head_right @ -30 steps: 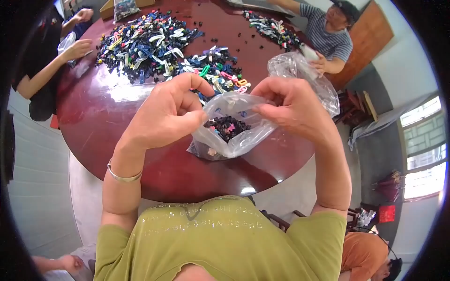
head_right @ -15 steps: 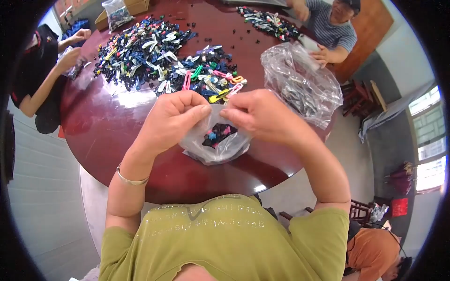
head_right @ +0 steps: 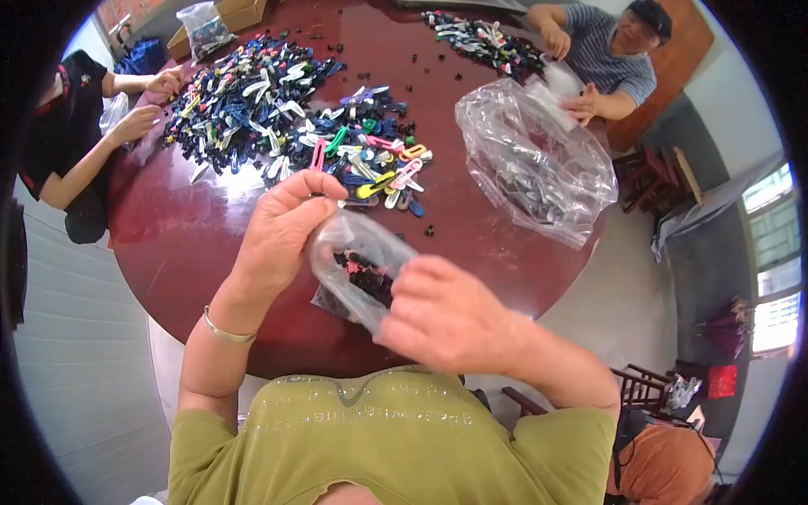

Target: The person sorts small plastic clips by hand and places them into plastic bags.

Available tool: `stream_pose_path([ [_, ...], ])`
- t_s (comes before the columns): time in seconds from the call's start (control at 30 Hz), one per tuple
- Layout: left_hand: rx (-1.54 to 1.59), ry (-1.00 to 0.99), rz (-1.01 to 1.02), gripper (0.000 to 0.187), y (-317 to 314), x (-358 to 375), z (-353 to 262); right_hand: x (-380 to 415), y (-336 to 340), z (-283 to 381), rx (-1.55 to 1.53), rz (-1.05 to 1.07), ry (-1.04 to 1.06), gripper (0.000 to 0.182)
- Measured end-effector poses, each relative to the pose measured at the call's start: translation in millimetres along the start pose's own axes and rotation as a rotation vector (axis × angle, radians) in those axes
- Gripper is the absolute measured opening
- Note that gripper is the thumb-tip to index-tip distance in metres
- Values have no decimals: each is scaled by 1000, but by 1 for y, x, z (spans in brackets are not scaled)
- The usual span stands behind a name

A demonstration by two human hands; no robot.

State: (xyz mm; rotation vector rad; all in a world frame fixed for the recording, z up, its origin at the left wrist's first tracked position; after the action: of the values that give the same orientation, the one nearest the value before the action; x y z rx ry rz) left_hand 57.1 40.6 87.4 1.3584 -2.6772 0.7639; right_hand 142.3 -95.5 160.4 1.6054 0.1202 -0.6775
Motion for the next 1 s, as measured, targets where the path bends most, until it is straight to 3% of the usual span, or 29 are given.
stream_pose_path([
  [0.07,-422,-106,-86,14,1,4,-10,4,-2,1,-81,-10,-26,20],
  [0.13,-765,-220,-178,16,-6,16,-24,8,22,-19,-150,-180,-118,17],
  [0.2,-738,-239,-213,15,-2,23,-34,17,46,-50,-261,-378,-209,11],
  [0.23,-723,-251,-230,14,2,23,-39,34,48,-85,-93,-437,-478,9],
  [0.33,-828,-282,-296,13,13,19,-46,51,2,-151,-172,-438,-693,14],
  [0.43,-751,-137,-146,16,9,11,-31,57,-36,-198,153,-254,-654,21],
  [0.53,-657,139,98,13,-9,8,3,66,-60,-241,230,-42,-835,26],
  [0.63,-715,159,204,12,-28,15,9,74,-69,-267,236,42,-983,30],
  [0.77,-579,198,85,14,-5,9,-4,85,-79,-283,194,-13,-1037,21],
  [1.0,-588,135,-38,18,14,-2,-9,81,-65,-273,-73,-372,-960,18],
])
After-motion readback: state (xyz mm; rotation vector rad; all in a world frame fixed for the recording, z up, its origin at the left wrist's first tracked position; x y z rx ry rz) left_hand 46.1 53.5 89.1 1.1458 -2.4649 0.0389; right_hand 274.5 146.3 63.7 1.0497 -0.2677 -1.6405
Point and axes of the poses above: each hand's wrist, its own x-axis away from the middle knuckle, its own y-axis out of the back of the hand, z = x × y, the point moved 9 cm from there along -x, towards the middle knuckle, and after that the axes turned 15 degrees about y, right-handed, at the moved point
